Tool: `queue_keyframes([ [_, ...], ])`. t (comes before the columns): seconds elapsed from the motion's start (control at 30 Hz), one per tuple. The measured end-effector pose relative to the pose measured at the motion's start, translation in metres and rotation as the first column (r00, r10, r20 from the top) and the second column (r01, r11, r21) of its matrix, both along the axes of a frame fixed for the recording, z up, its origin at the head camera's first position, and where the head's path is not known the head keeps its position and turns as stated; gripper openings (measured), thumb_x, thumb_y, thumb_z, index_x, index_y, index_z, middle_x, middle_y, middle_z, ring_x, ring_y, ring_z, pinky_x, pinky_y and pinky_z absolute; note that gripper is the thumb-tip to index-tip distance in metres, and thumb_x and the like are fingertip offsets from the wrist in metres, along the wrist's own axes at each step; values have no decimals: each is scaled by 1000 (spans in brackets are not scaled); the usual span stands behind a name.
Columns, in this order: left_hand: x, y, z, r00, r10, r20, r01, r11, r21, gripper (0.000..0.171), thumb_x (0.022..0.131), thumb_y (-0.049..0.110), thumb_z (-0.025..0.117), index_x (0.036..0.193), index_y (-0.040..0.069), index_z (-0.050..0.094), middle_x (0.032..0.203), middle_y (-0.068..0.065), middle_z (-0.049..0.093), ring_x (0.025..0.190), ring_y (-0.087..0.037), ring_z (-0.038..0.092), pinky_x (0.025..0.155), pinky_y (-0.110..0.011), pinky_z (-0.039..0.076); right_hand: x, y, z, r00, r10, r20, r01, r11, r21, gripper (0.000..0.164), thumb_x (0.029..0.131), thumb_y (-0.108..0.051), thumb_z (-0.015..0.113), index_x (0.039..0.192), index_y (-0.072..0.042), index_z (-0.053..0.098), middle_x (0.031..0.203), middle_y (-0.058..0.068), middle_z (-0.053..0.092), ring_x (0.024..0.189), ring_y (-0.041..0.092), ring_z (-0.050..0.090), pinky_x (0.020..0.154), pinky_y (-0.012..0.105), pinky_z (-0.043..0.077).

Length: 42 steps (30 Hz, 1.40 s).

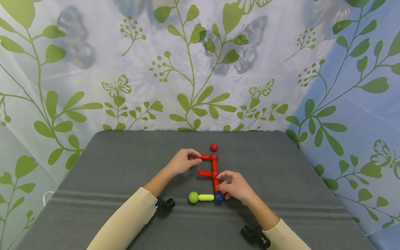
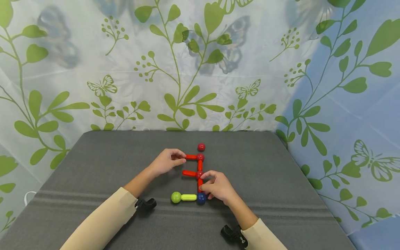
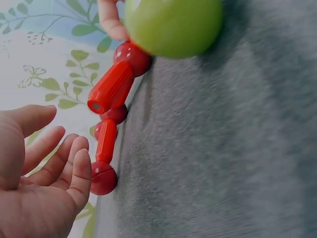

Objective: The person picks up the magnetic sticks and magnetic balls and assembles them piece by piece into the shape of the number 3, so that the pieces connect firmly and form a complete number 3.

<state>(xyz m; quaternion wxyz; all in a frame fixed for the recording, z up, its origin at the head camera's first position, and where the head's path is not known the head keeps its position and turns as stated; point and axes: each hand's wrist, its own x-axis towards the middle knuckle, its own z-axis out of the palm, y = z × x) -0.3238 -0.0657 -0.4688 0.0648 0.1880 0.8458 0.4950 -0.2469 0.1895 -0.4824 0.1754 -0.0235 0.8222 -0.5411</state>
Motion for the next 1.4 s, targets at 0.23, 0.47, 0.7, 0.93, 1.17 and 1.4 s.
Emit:
queue_keyframes([
  [0.23,-15,3,3,999,8,-50,-8,1000,-11,21,97,21,72,113,8,73,98,-3,71,83,-17,59,71,-26,50,0,0,0,1000,-5,0,5,1000,7,36,84,-10,77,118,-8,66,84,7,73,68,20,65,57,34,58],
  [0.47,-29,8,6,997,-17,-80,13,999,-51,28,98,24,71,119,6,71,104,-3,71,92,-18,61,82,-31,52,1,-1,1,1000,1,-1,-1,1000,4,36,85,-10,77,119,-7,66,84,7,73,68,20,64,57,33,58],
  [0.7,-40,14,8,987,-110,-117,98,990,-102,33,100,27,68,125,5,68,111,-4,70,102,-19,63,95,-38,53,0,0,0,1000,5,-4,-5,1000,5,36,84,-10,77,118,-8,66,84,7,73,65,19,64,57,34,58],
  [0.93,-55,20,14,982,-104,-160,80,986,-148,29,100,24,68,123,6,69,113,-5,69,102,-20,63,95,-37,54,-1,2,-1,1000,15,-9,-15,1000,6,36,84,-11,77,118,-7,66,84,7,74,62,19,63,57,34,58],
  [1.17,-71,30,21,984,-132,-123,105,974,-200,29,100,24,67,126,10,68,119,-5,70,111,-21,64,101,-40,52,-2,3,-1,1000,26,-6,-26,1000,-5,37,84,-11,77,119,-7,66,84,7,73,67,19,65,56,34,58],
  [1.4,-83,33,24,985,-139,-98,114,967,-229,30,100,24,69,127,12,67,125,-9,68,117,-23,62,103,-41,50,-1,2,-1,1000,28,-4,-28,1000,-8,36,84,-11,77,119,-7,66,82,7,73,66,19,64,56,33,57],
])
